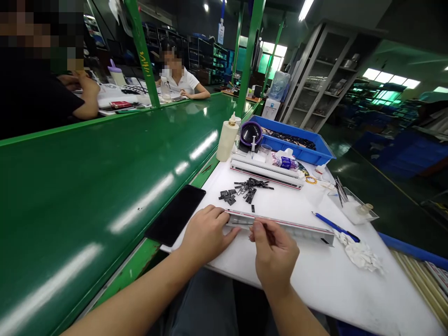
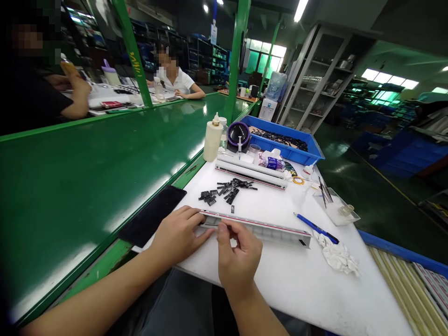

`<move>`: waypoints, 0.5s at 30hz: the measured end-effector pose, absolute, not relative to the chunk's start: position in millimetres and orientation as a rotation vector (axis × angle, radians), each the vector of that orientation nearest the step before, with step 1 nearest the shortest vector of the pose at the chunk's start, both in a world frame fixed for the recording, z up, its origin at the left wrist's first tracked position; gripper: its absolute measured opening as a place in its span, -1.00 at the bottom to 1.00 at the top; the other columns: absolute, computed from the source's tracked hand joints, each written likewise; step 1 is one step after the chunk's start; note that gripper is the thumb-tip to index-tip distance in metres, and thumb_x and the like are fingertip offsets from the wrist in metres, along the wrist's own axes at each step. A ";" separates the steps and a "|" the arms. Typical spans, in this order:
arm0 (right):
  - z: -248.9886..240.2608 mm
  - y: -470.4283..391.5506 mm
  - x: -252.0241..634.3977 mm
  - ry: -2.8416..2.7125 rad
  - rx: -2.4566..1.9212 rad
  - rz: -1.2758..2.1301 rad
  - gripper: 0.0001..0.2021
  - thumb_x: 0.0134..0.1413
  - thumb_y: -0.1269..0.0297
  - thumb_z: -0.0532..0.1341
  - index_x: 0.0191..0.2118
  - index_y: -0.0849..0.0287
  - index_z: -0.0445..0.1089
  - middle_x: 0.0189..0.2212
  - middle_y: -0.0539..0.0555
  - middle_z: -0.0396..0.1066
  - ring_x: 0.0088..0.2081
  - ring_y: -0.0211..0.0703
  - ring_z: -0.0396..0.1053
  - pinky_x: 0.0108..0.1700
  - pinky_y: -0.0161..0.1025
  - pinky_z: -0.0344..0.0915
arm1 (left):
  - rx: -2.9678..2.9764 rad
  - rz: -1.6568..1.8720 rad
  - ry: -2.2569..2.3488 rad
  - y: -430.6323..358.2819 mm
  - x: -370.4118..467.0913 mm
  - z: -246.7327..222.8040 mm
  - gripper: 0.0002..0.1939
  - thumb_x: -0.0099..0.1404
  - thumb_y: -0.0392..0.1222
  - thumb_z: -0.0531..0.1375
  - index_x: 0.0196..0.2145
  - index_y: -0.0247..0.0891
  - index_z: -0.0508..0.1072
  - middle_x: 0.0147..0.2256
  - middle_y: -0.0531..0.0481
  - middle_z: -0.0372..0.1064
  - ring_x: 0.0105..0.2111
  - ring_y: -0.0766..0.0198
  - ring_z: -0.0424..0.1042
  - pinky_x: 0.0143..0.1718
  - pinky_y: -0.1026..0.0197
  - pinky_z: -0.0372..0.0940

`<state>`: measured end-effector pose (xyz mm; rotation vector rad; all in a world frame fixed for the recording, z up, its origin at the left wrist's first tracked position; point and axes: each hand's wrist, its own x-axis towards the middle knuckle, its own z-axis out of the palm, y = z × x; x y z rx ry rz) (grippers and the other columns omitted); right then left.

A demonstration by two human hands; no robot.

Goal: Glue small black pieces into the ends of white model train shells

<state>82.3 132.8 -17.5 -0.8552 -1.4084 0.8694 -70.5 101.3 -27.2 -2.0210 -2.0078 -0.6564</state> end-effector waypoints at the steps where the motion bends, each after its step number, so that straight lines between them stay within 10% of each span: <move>1: -20.8 133.3 80.8 -1.447 -0.859 0.843 -0.89 0.08 0.26 0.30 -0.29 0.13 0.54 -0.47 0.03 0.50 -0.50 -0.17 0.44 -0.41 -0.19 0.43 | -2.020 -0.664 -2.005 101.0 -70.3 -27.1 -0.71 0.27 0.03 0.18 -0.42 -0.25 0.44 -0.37 -0.11 0.44 -0.27 0.09 0.40 -0.23 0.06 0.32; 15: -23.7 134.3 74.7 -1.552 -0.842 0.845 -0.89 0.10 0.30 0.29 -0.26 0.15 0.54 -0.44 0.03 0.52 -0.47 -0.22 0.46 -0.37 -0.24 0.46 | -2.013 -0.677 -2.017 102.5 -71.3 -31.5 -0.70 0.29 0.04 0.15 -0.40 -0.26 0.45 -0.36 -0.09 0.43 -0.25 0.08 0.39 -0.21 0.04 0.33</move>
